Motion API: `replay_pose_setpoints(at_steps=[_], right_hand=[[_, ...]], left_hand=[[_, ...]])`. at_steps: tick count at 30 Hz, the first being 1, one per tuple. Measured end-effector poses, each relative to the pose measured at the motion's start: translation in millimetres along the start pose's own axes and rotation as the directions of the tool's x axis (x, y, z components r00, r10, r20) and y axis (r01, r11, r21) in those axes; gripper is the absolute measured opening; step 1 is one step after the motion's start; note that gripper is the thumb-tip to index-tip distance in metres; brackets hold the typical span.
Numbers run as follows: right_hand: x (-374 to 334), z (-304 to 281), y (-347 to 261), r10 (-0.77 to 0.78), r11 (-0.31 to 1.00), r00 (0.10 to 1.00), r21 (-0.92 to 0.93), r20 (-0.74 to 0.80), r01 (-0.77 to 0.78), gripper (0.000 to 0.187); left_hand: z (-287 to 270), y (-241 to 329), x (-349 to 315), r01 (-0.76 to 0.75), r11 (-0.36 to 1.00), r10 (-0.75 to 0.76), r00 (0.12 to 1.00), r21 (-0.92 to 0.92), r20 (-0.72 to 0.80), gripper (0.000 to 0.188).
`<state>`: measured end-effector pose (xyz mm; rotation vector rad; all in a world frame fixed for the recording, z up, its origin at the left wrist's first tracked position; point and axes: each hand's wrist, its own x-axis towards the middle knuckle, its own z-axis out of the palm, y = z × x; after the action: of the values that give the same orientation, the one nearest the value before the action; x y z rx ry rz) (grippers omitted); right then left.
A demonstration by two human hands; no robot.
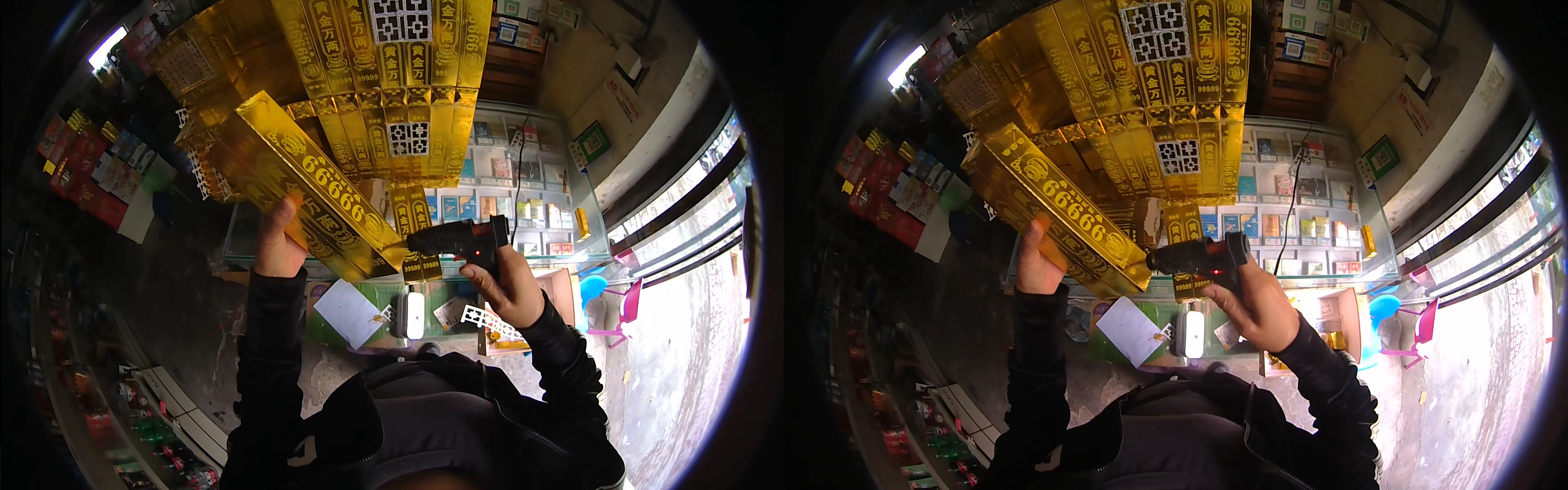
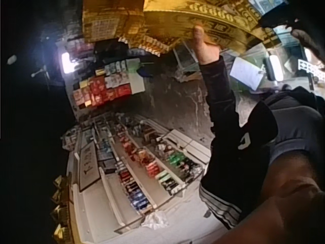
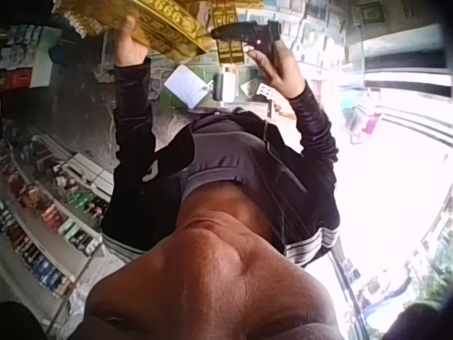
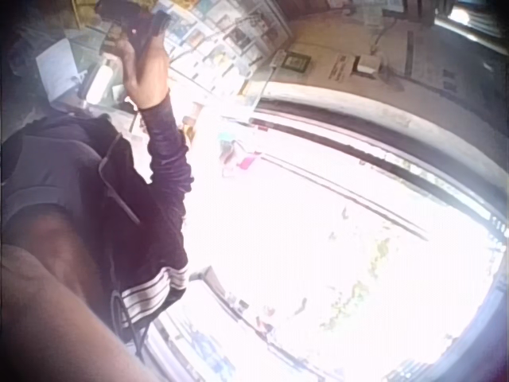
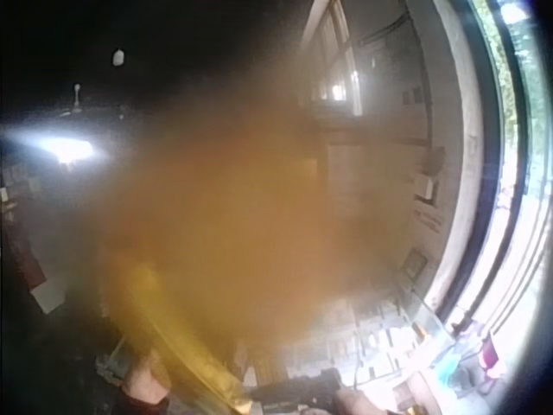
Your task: The person assembles a large structure from gold-colored paper bars using a hot glue gun. They repeatedly pick up bars, apply glue to edges, and attach them to the growing assembly on a glass counter.
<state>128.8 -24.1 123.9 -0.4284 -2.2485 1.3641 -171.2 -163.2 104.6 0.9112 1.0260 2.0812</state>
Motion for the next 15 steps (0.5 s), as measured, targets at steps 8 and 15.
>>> replay_pose_setpoints(at_steps=[8,15], right_hand=[[-9.2,-6.2,10.5,0.11,0.985,0.988,0.12,0.108,-0.123,0.045],[-3.0,-5.6,10.8,0.164,0.985,0.986,0.049,0.016,-0.165,0.045]], left_hand=[[-7.2,3.3,0.4,0.019,0.998,-0.02,1.0,-0.056,-0.017,0.076],[-6.2,2.5,-3.1,-0.022,0.997,0.02,1.0,-0.07,-0.019,0.076]])
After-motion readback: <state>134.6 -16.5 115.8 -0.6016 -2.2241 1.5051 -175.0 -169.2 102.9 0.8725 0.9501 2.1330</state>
